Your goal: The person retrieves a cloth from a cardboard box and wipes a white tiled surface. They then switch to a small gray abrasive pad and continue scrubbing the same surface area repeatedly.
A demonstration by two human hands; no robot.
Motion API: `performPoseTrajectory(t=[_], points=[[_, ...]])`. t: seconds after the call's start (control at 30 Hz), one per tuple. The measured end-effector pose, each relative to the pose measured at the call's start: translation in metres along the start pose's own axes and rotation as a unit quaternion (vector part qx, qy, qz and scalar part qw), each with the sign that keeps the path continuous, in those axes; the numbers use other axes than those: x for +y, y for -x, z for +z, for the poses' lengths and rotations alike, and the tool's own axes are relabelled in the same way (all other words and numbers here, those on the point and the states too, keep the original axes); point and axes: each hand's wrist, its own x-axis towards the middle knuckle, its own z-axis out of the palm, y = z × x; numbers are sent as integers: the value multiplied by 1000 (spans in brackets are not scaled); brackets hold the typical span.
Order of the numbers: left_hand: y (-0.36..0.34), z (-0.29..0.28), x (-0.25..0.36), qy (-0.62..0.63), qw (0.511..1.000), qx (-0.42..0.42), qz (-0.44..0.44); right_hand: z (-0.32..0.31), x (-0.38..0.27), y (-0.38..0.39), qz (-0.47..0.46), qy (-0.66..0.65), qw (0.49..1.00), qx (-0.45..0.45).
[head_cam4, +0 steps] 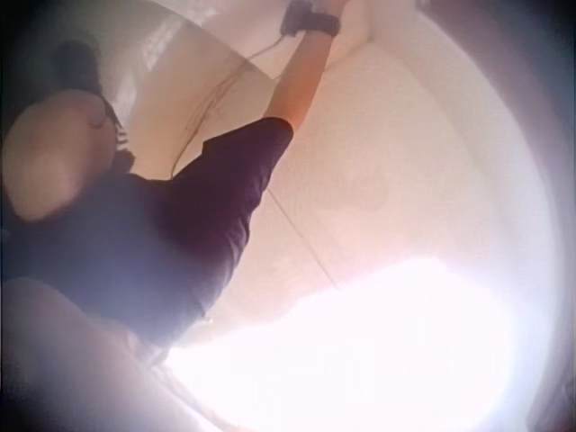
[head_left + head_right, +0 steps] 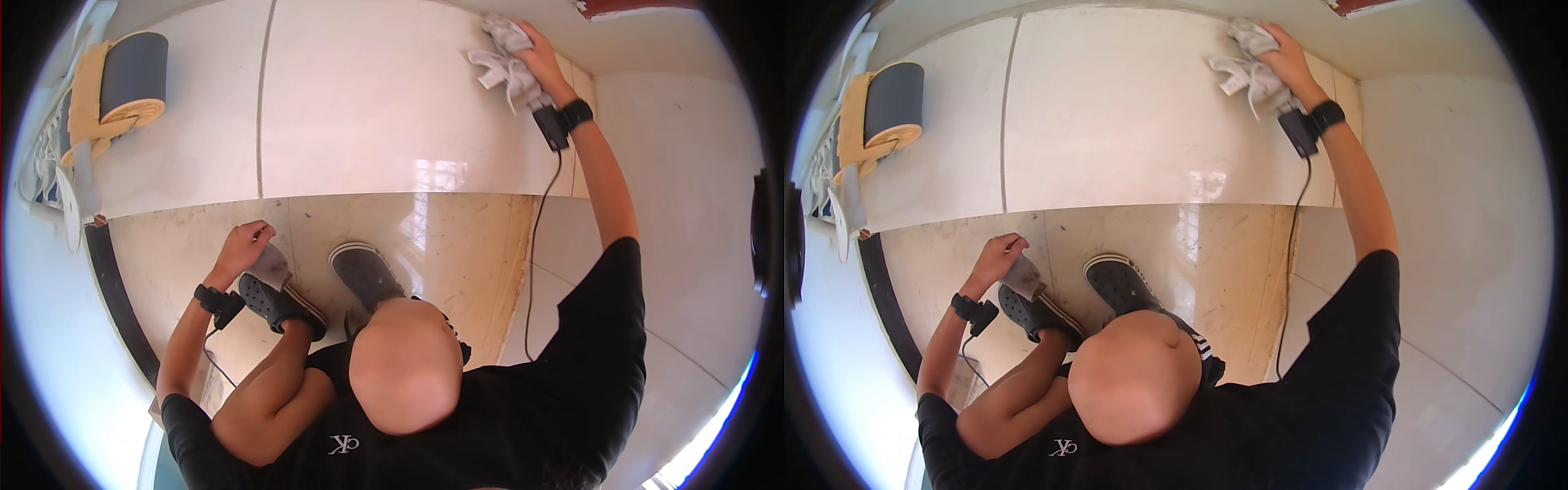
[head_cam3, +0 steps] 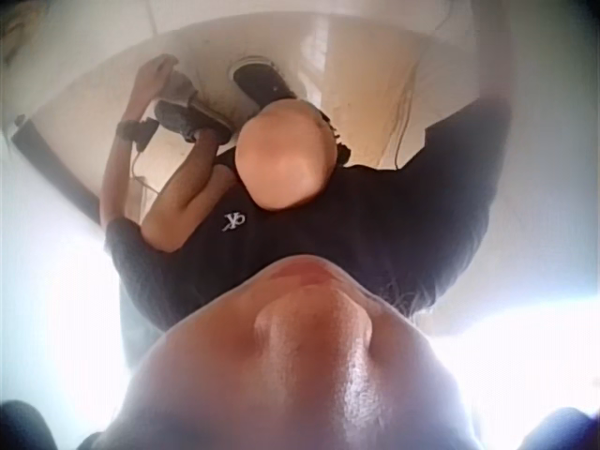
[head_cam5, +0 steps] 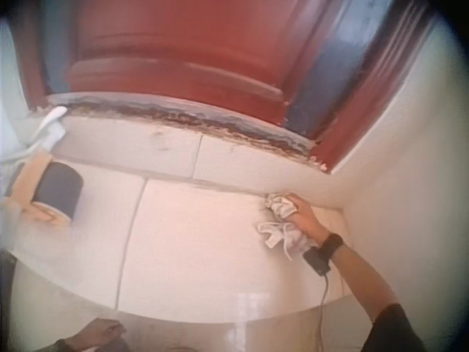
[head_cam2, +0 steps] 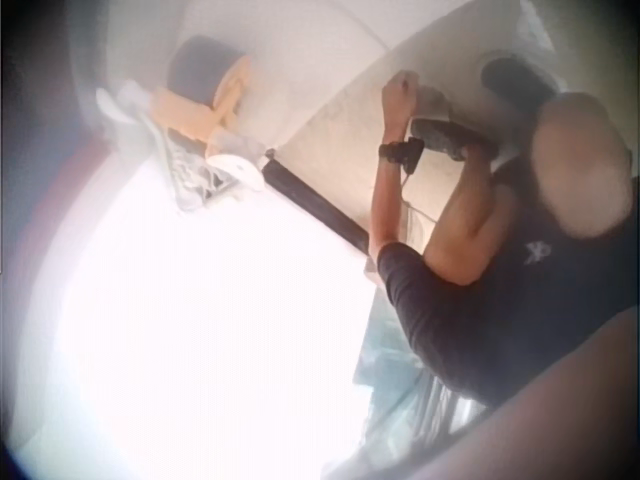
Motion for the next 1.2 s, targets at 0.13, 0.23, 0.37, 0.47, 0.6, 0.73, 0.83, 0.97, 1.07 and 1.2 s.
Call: performPoseTrajectory(t=[0.13, 0.23, 0.37, 0.47, 0.6, 0.73, 0.83, 0.97, 1.07, 1.2], points=[[-2, -1, -5, 9, 1000, -2, 9, 30, -53, -18, -131, -28, 988, -76], [4, -5, -15, -2, 1000, -18, -24, 62, -104, 26, -246, 5, 954, -169], [8, -9, -31, 12, 1000, 8, 16, 80, -162, 145, -230, -42, 900, -367], [12, -13, -41, 18, 1000, 17, 9, 68, -181, 211, -200, -65, 891, -401], [13, -23, -48, -6, 1000, 13, 5, 37, -166, 199, -132, -78, 957, -248], [15, -25, -42, 29, 999, 26, 12, 19, -115, 110, 109, -175, 978, -36], [20, -29, -37, 34, 999, 29, 10, 35, -90, 53, 46, -78, 996, -9], [18, -28, -41, 5, 1000, 15, 10, 72, -105, -27, -49, -38, 996, -60], [13, -16, -46, 24, 999, 14, 19, 101, -132, -57, -197, -21, 977, -82], [9, -3, -50, 15, 1000, 6, 21, 112, -154, 7, -245, 11, 942, -228]])
